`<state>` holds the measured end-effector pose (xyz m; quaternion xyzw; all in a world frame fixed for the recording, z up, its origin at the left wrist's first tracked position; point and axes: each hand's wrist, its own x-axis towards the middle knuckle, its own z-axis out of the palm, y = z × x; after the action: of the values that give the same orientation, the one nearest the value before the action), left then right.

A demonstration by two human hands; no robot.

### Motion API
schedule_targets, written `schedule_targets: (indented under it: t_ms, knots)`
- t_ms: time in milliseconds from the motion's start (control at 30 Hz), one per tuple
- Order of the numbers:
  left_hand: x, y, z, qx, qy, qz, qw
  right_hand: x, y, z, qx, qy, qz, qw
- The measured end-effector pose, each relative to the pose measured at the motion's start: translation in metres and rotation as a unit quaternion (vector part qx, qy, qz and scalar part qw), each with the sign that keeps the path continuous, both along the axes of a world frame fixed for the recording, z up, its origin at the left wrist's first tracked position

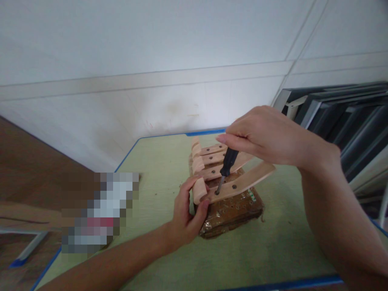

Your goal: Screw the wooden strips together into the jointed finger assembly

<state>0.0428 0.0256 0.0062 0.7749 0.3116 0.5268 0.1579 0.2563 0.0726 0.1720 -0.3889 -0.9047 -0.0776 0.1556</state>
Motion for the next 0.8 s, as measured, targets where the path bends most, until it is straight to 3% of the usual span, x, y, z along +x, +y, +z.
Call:
schedule_targets:
  t_ms: [300, 500, 800]
  knots:
    - [-0.002, 0.000, -0.005, -0.017, -0.012, -0.009, 1.000, 0.004, -0.009, 0.010, -0.093, 0.066, 0.206, 0.972]
    - [-0.002, -0.001, -0.001, -0.001, -0.001, 0.000, 1.000, 0.012, -0.012, 0.014, -0.172, 0.076, 0.238, 0.953]
    - [-0.003, 0.000, -0.004, -0.011, -0.011, -0.008, 1.000, 0.019, -0.012, 0.017, -0.165, 0.073, 0.223, 0.958]
